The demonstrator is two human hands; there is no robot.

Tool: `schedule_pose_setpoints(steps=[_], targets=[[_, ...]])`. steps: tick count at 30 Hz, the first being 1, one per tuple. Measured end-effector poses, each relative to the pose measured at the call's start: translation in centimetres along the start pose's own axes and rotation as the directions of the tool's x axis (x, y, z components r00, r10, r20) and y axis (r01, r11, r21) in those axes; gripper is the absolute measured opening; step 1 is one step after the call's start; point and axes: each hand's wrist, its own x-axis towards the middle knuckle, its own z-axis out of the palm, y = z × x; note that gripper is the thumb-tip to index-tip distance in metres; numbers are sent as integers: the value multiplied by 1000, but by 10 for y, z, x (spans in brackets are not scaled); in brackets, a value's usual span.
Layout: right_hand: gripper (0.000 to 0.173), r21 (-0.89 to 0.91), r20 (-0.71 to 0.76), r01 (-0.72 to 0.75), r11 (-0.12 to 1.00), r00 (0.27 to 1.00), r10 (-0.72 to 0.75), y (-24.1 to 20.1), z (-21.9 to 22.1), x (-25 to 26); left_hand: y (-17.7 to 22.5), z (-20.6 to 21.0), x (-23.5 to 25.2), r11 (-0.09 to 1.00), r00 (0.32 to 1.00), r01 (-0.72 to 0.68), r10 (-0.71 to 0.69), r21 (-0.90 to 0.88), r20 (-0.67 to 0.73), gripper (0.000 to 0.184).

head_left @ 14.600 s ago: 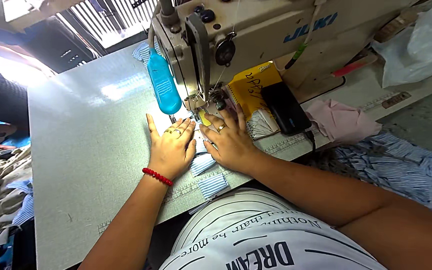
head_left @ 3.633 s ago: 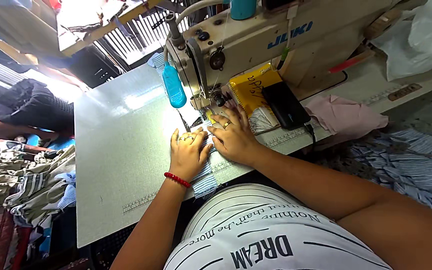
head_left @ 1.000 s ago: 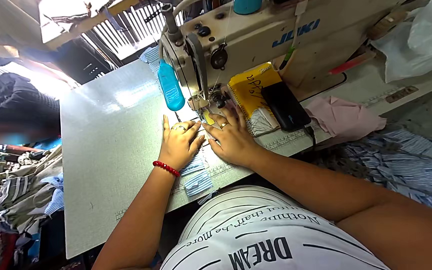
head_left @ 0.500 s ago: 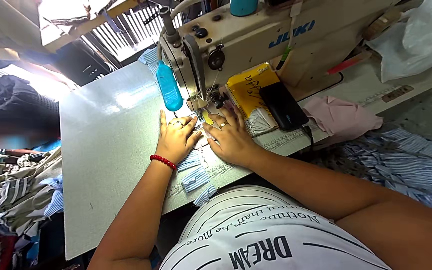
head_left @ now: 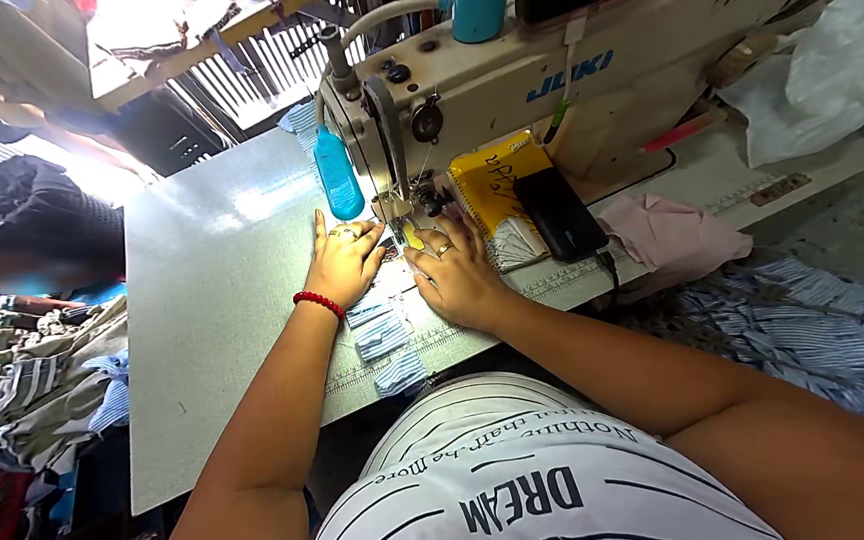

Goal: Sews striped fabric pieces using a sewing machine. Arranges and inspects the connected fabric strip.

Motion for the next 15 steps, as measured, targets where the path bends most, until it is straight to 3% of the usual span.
schedule_pose_setpoints(steps=[2, 4, 7, 9, 12, 13, 15], targets=[[43, 37, -47, 17, 999, 999, -15, 2, 1, -1, 5, -3, -3, 996, 997, 70, -71, -52, -16, 46], [39, 94, -126, 46, 994, 991, -34, 5, 2, -2, 18, -13, -19, 969, 967, 225, -235, -104, -97, 42], [34, 149, -205, 66, 987, 978, -34, 7, 1, -6, 45, -28, -54, 834, 831, 533, -548, -144, -99, 53], [31, 173, -178, 57, 983, 984, -26, 6, -1, -12, 56, -27, -67, 755, 762, 633, -647, -170, -34, 57], [29, 256, -84, 42, 966, 996, -21, -4, -13, -29, 62, -22, -71, 736, 783, 532, -616, -419, -87, 22], [29, 307, -73, 64, 949, 996, -44, -7, -17, -40, 64, -21, -72, 679, 797, 446, -597, -583, -86, 17], [27, 403, -41, 153, 902, 988, -149, -9, -20, -70, 69, -18, -76, 494, 828, 259, -556, -830, -73, 24]])
